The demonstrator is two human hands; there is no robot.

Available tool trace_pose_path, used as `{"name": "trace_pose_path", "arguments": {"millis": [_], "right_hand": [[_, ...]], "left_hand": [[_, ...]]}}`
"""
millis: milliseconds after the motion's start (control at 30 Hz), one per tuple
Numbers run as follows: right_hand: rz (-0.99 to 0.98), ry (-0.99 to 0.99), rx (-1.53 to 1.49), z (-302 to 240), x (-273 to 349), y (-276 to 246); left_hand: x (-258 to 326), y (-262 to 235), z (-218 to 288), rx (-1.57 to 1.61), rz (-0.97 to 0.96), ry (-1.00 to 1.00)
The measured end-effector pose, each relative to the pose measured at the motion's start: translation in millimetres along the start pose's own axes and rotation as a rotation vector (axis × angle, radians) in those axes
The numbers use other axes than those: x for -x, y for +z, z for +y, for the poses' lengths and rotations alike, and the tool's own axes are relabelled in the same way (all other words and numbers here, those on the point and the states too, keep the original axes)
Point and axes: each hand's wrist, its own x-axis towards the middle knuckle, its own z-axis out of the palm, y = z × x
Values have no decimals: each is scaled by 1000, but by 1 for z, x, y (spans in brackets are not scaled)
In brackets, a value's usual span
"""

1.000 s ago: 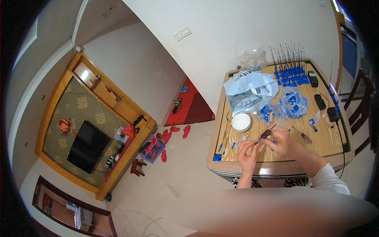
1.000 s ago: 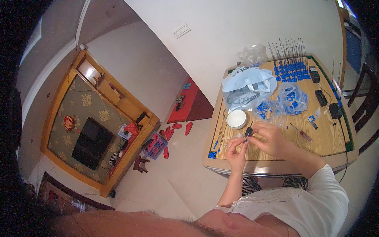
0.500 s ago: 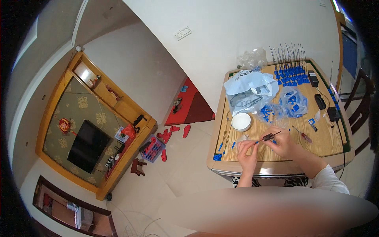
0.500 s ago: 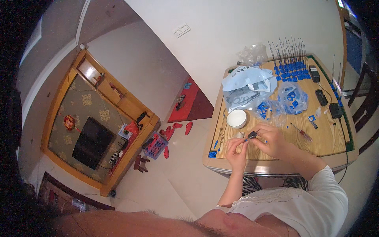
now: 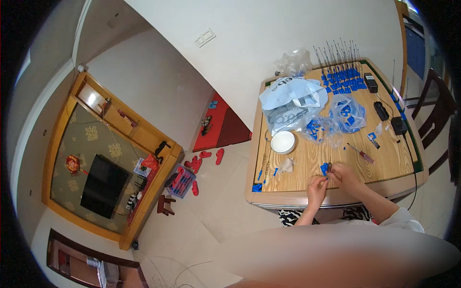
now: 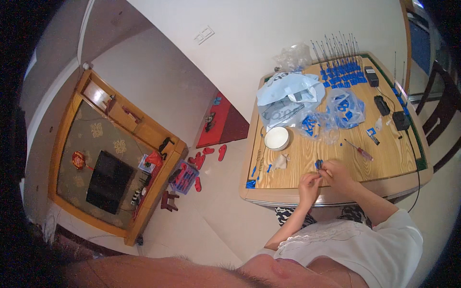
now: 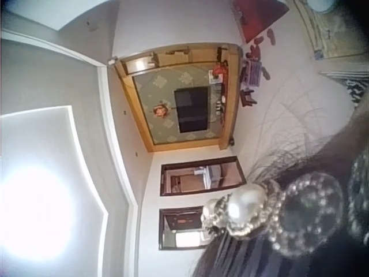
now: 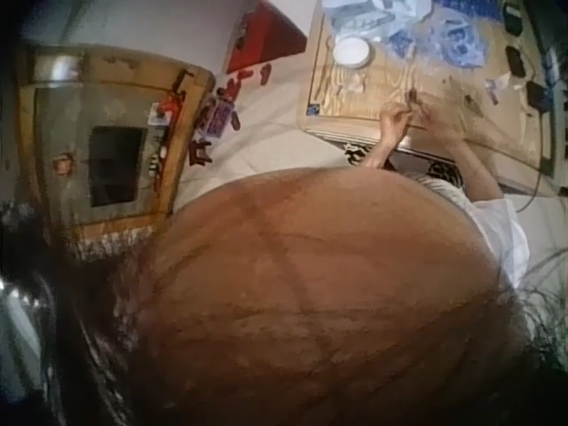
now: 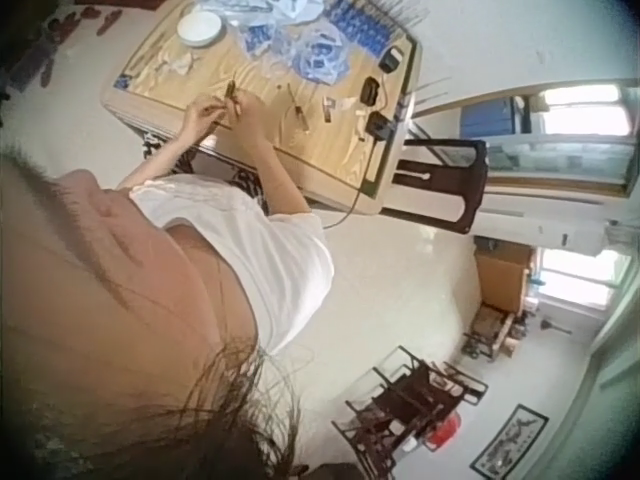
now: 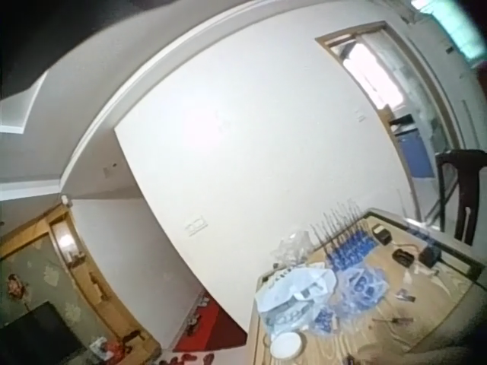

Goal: The person assembles small electronic components by connecting wires to a blue plastic base with a screwdriver.

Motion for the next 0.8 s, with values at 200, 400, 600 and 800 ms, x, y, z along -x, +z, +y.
{"name": "trace_pose_path", "arguments": {"millis": [200, 400, 600, 800], "right_hand": [[134, 46, 45, 48, 22, -2], [326, 116, -14, 76, 22, 3], [311, 76, 53, 93, 5, 15], [349, 79, 10, 103, 1, 31]], "left_hand": [[2, 44, 2, 61, -188, 48], [-15, 65, -5, -11, -200, 80], [-36, 66, -24, -53, -172, 68], [-42, 67, -27, -154, -166, 95]]}}
